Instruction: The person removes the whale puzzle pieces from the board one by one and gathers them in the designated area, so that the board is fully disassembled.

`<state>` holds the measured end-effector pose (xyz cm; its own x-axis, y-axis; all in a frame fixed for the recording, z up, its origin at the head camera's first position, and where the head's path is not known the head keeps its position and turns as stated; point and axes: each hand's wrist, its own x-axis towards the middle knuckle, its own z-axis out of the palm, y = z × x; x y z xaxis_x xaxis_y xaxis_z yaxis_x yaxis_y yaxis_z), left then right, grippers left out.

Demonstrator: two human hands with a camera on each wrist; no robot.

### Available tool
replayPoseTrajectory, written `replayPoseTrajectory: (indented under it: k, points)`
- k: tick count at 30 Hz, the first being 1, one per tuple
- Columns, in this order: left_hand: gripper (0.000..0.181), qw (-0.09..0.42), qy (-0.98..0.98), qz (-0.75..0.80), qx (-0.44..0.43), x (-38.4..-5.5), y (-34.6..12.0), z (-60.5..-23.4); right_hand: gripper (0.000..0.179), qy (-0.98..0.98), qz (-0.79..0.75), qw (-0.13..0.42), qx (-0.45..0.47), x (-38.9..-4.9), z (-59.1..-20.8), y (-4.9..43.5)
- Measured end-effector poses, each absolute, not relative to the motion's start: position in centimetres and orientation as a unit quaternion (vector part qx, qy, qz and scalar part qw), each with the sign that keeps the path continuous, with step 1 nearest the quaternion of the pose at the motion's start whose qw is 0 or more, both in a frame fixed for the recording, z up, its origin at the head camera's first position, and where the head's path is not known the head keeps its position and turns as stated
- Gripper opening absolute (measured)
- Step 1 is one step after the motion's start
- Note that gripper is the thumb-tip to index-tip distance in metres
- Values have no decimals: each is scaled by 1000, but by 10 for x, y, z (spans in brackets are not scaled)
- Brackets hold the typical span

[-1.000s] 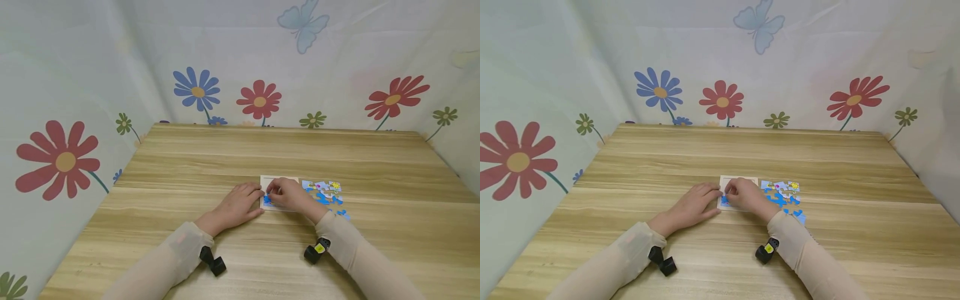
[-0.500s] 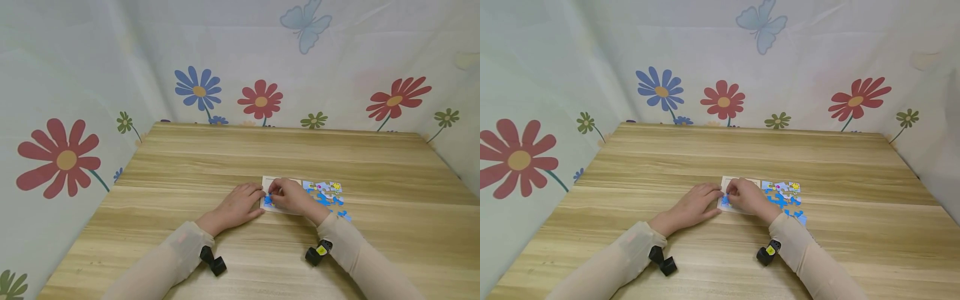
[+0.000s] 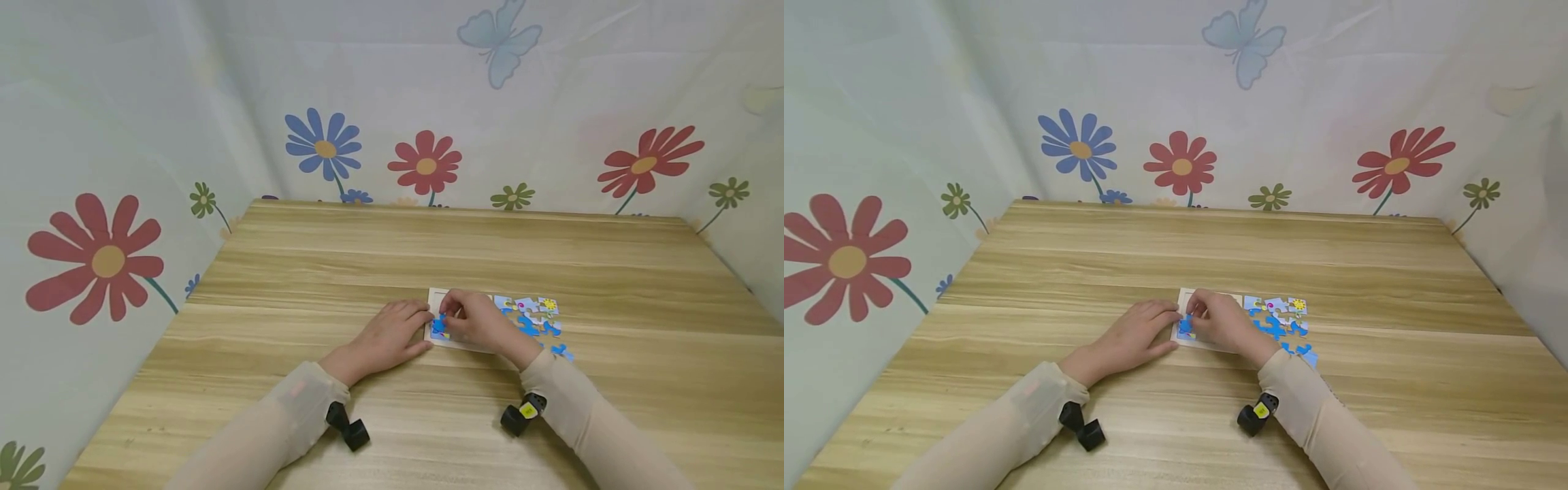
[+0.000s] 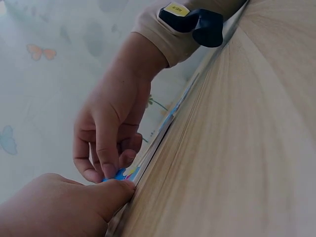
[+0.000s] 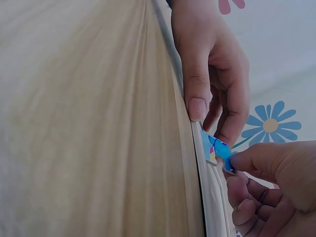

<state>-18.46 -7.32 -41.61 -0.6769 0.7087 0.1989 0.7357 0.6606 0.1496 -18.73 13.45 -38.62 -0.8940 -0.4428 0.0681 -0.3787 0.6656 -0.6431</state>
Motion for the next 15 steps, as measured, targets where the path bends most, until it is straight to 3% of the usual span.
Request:
replayPoseTrajectory:
  k: [15]
  points:
    - [47, 61, -911, -104, -394, -183, -73, -414, 5, 905, -369, 47, -206, -178, -365, 149]
